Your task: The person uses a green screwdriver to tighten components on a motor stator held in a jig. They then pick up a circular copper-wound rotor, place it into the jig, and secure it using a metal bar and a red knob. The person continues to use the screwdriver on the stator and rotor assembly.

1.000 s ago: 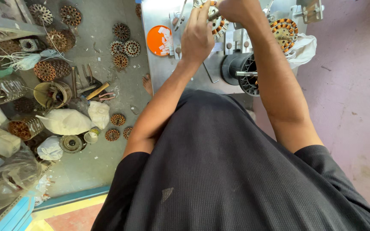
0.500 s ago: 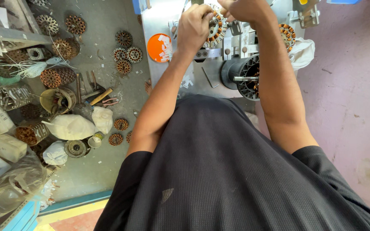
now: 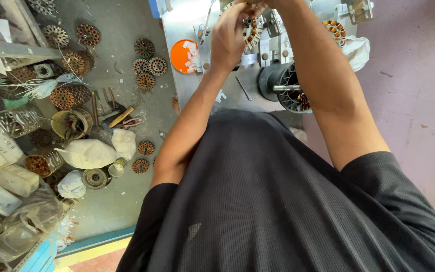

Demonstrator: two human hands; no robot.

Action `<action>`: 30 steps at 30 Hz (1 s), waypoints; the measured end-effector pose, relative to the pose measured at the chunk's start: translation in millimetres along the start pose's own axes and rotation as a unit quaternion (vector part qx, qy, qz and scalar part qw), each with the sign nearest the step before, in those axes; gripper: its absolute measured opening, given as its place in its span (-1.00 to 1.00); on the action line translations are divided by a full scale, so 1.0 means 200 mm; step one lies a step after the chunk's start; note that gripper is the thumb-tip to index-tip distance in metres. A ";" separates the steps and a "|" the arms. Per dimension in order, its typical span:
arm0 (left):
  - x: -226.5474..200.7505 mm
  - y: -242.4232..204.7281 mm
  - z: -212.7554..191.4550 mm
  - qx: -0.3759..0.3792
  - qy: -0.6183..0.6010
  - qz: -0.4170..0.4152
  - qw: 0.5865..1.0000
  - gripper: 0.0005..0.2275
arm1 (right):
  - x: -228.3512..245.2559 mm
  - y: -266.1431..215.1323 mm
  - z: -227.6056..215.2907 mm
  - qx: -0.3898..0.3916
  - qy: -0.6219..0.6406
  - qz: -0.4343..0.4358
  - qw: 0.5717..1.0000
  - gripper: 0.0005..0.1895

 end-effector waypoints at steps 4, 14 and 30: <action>-0.06 -0.25 -0.04 -0.027 0.092 0.041 0.995 -0.42 | -0.12 0.07 -0.03 -0.039 -0.036 -0.023 0.998 -0.70; 0.06 -0.27 0.02 -0.018 0.098 0.058 0.993 0.06 | 0.08 -0.45 0.11 -0.313 -0.279 -0.209 0.883 -0.85; 0.15 -0.29 0.02 -0.047 0.144 0.086 0.985 -0.25 | 0.61 -0.43 0.49 -0.272 -0.632 -0.104 0.718 -0.82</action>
Point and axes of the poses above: each hand's wrist, its own y-axis towards the middle knuckle, its own z-axis out of the palm, x = y × z, the point moved 9 cm from there along y, towards the middle knuckle, and after that the axes turned 7 degrees about x, right-handed, at the moved point
